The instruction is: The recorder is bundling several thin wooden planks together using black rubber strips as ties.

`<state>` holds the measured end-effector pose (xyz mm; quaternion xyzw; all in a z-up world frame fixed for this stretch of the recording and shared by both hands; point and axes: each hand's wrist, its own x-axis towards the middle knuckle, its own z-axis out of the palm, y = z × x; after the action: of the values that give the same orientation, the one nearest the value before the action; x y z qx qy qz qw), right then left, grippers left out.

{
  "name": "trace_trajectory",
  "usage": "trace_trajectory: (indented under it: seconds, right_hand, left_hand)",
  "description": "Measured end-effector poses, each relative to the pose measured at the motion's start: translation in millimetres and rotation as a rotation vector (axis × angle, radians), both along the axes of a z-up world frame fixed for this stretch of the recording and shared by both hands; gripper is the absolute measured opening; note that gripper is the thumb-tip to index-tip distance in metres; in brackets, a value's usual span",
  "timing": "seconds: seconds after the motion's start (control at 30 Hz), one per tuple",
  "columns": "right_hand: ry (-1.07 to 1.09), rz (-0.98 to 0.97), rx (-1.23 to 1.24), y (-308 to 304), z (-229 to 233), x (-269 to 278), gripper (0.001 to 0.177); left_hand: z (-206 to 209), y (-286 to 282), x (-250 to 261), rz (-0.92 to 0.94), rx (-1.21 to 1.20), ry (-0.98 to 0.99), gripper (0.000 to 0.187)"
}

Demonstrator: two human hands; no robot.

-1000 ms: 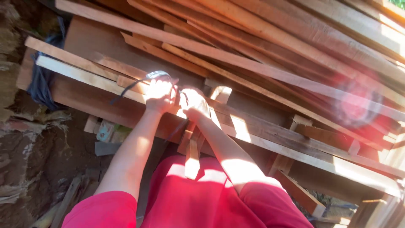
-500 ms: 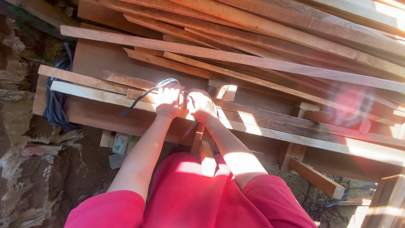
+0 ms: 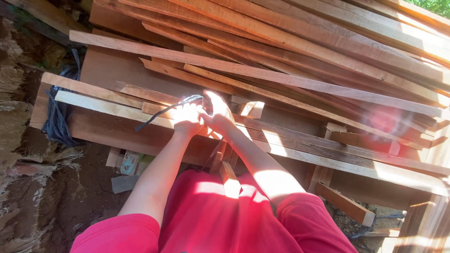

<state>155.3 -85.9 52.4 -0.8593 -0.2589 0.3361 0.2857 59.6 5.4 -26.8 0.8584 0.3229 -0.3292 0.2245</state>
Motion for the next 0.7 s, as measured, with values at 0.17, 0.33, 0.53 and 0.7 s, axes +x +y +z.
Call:
trace_trajectory:
  seconds: [0.17,0.33,0.53,0.7]
  right_hand:
    - [0.016,0.193,0.058,20.3,-93.4,-0.2,0.047]
    - [0.14,0.138,0.288,31.3,-58.5,12.4,0.036]
    - [0.252,-0.092,0.224,49.9,9.0,32.5,0.046]
    - [0.098,-0.004,0.166,30.6,-46.4,38.8,0.036]
  left_hand:
    - [-74.5,2.8,-16.7,-0.322,0.294,-0.108,0.078]
    - [-48.9,1.6,-22.9,-0.274,0.526,-0.725,0.035]
    - [-57.1,0.8,-21.4,-0.214,0.612,-1.062,0.018]
    - [-28.5,-2.7,-19.6,-0.2,0.428,-0.704,0.033]
